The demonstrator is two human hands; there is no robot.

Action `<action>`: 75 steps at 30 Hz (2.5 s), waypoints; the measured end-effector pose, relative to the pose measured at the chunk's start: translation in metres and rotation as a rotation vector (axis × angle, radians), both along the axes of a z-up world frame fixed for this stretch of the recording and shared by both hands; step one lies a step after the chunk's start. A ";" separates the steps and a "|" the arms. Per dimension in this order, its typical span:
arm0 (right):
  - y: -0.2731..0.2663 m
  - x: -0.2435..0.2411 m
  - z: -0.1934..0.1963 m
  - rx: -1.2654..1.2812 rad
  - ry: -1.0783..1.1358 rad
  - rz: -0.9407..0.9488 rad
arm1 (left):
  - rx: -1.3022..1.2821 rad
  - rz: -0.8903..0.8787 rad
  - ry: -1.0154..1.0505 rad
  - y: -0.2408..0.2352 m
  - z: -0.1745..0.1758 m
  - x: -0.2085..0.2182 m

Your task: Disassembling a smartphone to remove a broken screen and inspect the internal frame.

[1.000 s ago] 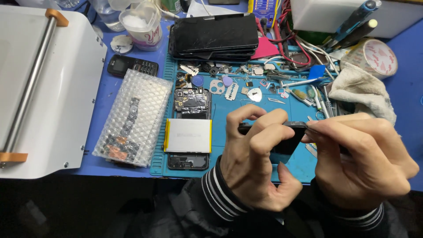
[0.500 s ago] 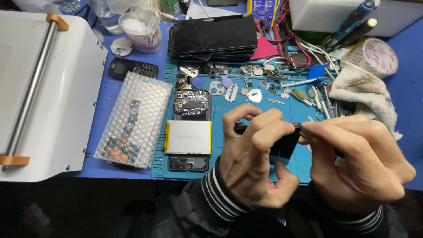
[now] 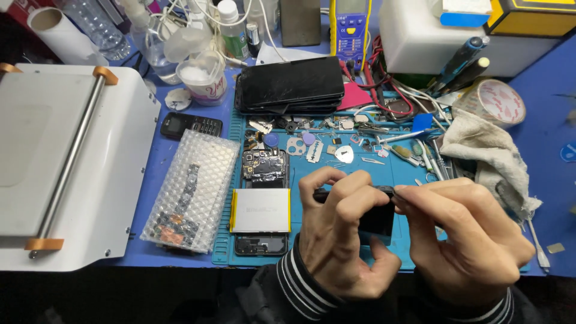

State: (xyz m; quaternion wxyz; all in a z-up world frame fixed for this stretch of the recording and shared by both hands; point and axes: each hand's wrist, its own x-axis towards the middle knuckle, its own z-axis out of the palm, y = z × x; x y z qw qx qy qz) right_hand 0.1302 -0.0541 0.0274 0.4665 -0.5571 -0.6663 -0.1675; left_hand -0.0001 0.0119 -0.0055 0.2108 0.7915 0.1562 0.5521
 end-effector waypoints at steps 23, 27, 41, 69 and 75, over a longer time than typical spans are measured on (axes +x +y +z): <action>-0.002 -0.009 0.008 -0.034 0.003 -0.046 | 0.155 0.049 0.033 0.006 -0.010 -0.001; -0.004 -0.010 0.007 -0.021 0.009 -0.052 | 0.148 0.049 0.029 0.009 -0.011 -0.002; -0.009 -0.002 0.003 -0.039 0.001 -0.021 | 0.083 -0.046 -0.018 0.004 -0.009 -0.003; 0.014 0.001 0.008 -0.052 0.030 -0.103 | 0.064 -0.012 0.114 0.018 0.010 0.003; 0.010 -0.003 0.009 -0.074 0.037 -0.122 | 0.130 0.026 0.133 0.019 0.003 0.003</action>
